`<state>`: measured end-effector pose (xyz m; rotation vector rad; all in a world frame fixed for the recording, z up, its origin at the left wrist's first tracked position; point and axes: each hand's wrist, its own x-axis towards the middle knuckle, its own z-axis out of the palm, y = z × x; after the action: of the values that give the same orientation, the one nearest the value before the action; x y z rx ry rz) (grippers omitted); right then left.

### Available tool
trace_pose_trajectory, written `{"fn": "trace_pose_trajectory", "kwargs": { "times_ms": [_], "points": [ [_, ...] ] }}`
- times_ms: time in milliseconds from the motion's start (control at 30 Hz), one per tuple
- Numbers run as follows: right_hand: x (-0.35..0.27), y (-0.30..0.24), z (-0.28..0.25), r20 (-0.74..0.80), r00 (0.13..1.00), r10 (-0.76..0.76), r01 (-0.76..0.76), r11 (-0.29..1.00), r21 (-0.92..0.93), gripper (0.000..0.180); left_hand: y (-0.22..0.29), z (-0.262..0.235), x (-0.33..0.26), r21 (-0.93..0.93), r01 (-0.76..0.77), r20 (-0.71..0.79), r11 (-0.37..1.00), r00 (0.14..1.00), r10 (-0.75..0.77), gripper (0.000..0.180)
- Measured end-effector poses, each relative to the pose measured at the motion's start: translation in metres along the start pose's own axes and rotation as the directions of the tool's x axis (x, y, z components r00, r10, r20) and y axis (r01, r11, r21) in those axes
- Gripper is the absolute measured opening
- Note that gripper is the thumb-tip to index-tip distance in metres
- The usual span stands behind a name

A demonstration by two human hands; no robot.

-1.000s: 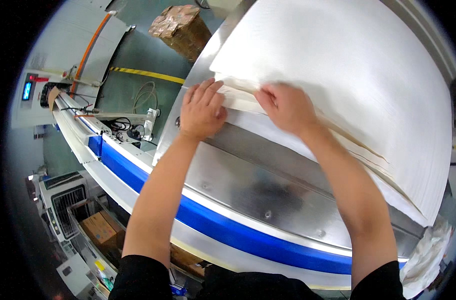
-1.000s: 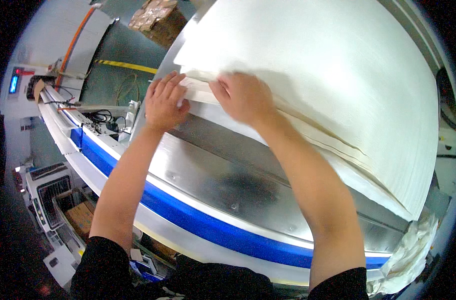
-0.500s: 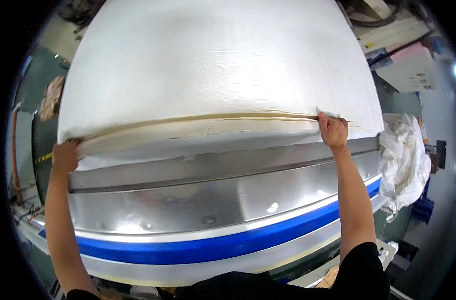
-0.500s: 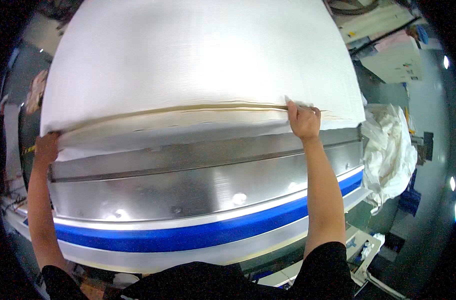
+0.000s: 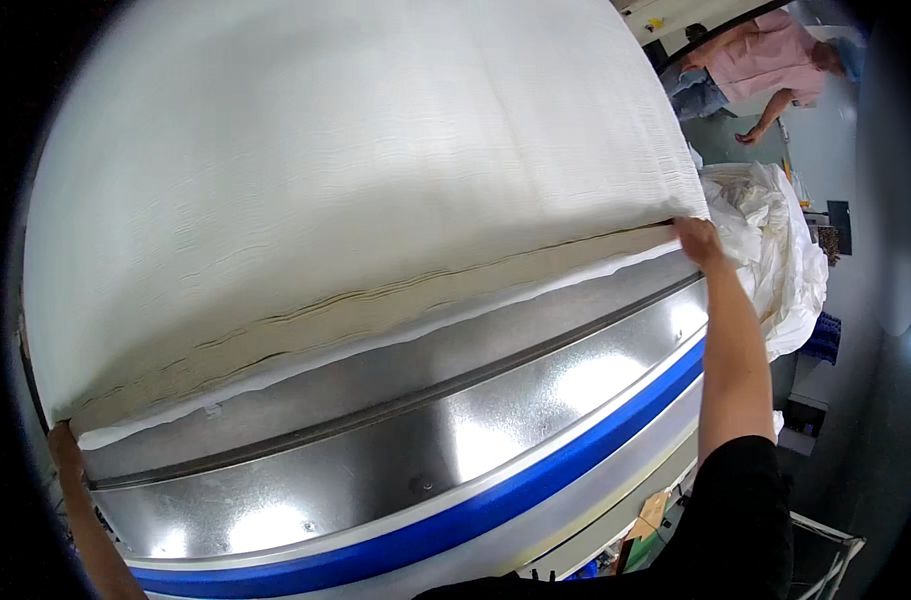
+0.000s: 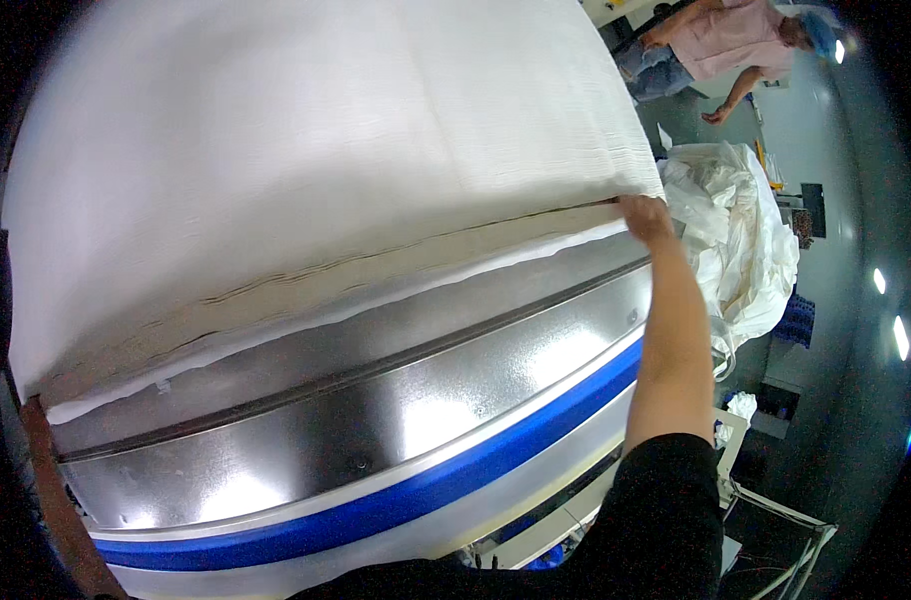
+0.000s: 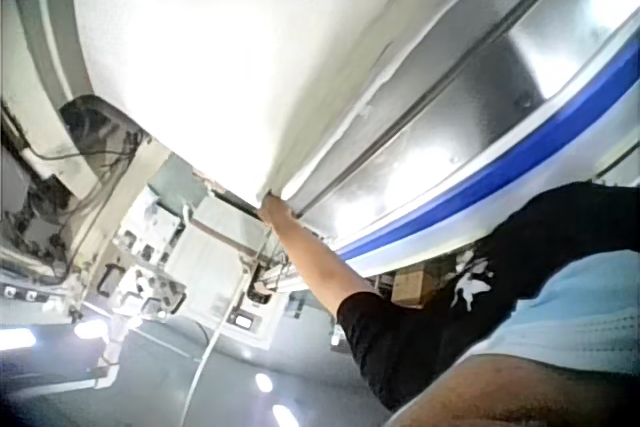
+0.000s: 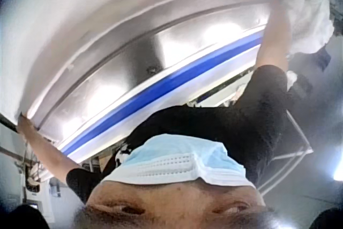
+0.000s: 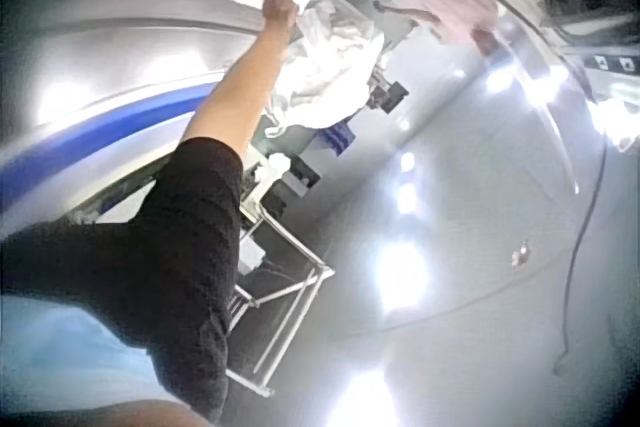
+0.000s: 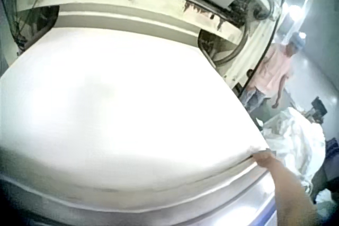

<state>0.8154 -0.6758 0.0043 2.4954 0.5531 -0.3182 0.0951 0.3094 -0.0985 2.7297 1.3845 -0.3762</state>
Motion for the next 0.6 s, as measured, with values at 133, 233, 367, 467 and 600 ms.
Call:
{"fn": "trace_pose_trajectory", "kwargs": {
  "times_ms": [133,233,367,467,600],
  "points": [
    [0.017,-0.007,-0.01,0.155,0.987,0.038,-0.064,0.985,0.162,0.038,-0.023,-0.021,-0.023,-0.322,0.04,0.042,0.946,0.999,-0.028,0.046],
    [0.021,-0.02,-0.005,0.076,0.996,0.053,-0.057,0.997,0.051,0.034,-0.038,-0.035,-0.038,-0.059,0.02,-0.027,0.998,0.999,-0.022,0.046],
    [0.006,-0.001,0.006,0.012,0.99,0.14,-0.141,0.988,0.061,0.03,0.016,-0.05,-0.037,0.272,-0.047,0.103,0.961,0.995,0.02,0.036],
    [-0.001,0.016,-0.012,0.071,0.987,0.145,-0.152,0.983,0.101,0.035,0.038,-0.077,-0.05,0.492,-0.218,0.126,0.843,0.976,0.179,0.03],
    [-0.007,0.05,-0.042,0.014,0.992,0.129,-0.129,0.979,0.158,0.038,0.063,-0.129,-0.08,0.555,-0.132,0.089,0.821,0.991,0.099,0.037]
  ]
}}
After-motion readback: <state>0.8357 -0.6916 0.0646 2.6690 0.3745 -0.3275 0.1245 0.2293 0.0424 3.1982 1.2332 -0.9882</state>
